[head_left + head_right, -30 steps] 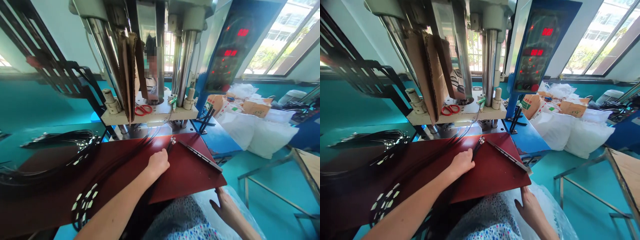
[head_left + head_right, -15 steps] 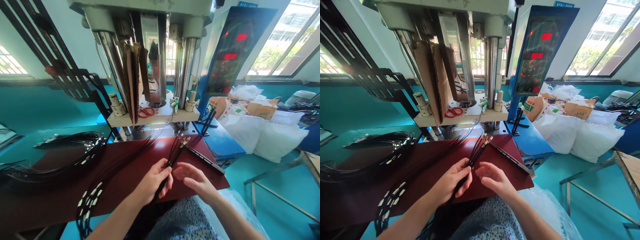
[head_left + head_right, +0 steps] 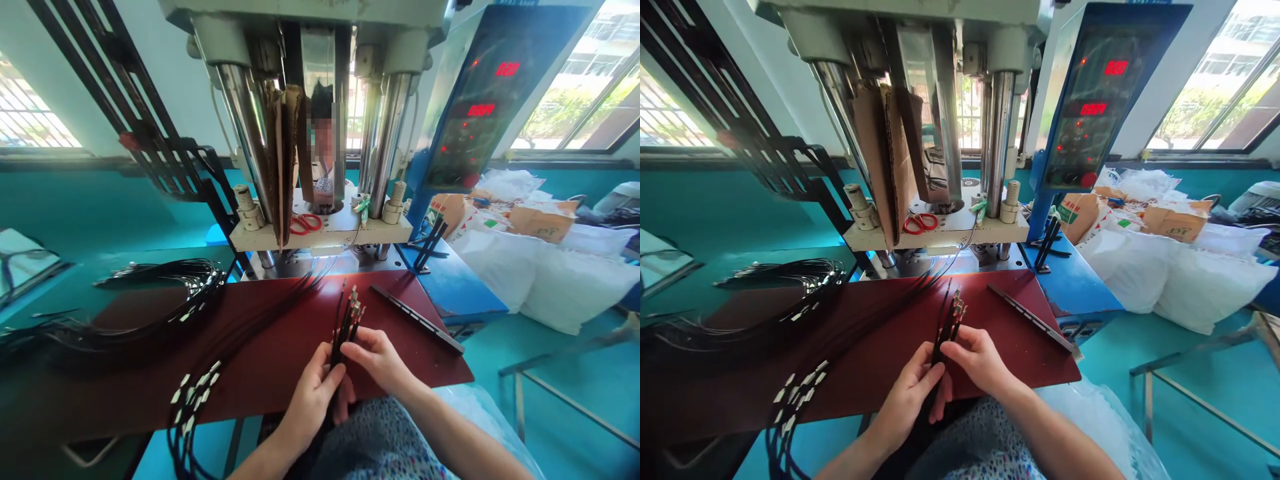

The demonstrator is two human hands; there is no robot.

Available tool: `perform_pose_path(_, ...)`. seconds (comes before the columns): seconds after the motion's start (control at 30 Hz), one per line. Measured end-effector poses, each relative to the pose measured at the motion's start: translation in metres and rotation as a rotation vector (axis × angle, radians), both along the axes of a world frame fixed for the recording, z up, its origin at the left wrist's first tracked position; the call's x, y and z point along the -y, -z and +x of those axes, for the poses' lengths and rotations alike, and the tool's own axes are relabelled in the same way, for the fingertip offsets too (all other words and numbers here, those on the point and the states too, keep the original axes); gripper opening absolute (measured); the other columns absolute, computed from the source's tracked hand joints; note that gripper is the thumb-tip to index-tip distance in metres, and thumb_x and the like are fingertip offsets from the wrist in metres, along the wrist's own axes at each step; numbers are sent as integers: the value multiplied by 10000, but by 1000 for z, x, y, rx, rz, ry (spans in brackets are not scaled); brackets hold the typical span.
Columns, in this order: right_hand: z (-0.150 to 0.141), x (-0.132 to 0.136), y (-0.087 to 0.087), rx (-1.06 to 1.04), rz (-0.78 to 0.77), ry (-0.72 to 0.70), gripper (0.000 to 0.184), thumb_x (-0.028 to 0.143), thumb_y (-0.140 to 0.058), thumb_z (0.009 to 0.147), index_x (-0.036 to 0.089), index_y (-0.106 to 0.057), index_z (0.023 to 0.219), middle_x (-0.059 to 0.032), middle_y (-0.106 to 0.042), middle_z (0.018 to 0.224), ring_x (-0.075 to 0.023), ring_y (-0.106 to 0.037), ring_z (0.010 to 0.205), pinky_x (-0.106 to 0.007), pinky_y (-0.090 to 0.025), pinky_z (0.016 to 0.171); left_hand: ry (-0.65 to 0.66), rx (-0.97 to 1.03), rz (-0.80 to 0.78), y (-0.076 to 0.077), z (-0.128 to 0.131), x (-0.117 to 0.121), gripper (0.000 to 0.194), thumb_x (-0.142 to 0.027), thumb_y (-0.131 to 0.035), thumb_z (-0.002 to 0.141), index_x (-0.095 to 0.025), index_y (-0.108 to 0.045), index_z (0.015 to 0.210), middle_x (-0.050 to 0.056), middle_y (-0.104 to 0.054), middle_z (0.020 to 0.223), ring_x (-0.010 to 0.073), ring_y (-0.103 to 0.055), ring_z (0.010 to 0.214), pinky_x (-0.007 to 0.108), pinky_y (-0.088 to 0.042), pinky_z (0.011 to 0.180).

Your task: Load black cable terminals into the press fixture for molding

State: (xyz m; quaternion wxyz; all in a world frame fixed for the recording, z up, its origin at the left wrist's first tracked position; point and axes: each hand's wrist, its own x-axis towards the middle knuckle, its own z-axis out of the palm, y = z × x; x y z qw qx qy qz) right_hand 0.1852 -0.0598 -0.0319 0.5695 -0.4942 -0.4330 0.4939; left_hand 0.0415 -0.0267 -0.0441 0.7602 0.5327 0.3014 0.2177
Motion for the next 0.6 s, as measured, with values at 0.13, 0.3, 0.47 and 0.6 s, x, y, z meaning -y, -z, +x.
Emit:
perform_pose_path(0.13,9,-5,-8,-226,92,162,453,316,-684,727,258,-541,1152,-49,-613,1109,-211,-581,975,-363,-448,860,115,-73,-17,4,-3,1,283,-444,-478,823,-180,-406,894,-73,-497,483,35,-333,278,137,-189,285)
perform_pose_path(0.3,29,-19,-34,5,153,15,333,390,-518,854,252,-576,1151,-54,-584,1184,-214,-512,1117,-380,-392,955,204,-85,-88,8,-3,4,306,-436,-498,808,-132,-488,843,-12,-554,524,51,-412,342,157,-269,332)
perform_pose_path(0.47,31,-21,-43,349,138,-121,383,422,-399,908,206,-582,1165,-58,-611,1148,-197,-520,1108,-353,-378,966,63,-17,-79,-6,11,-2,281,-402,-508,808,-132,-483,736,8,-567,587,56,-451,420,172,-332,395)
perform_pose_path(0.6,32,-14,-46,496,158,-275,388,401,-346,931,219,-544,1211,-41,-575,1203,-172,-513,1111,-313,-384,956,96,10,-54,-17,24,-7,245,-366,-543,786,-127,-499,757,17,-580,617,72,-482,445,191,-375,418)
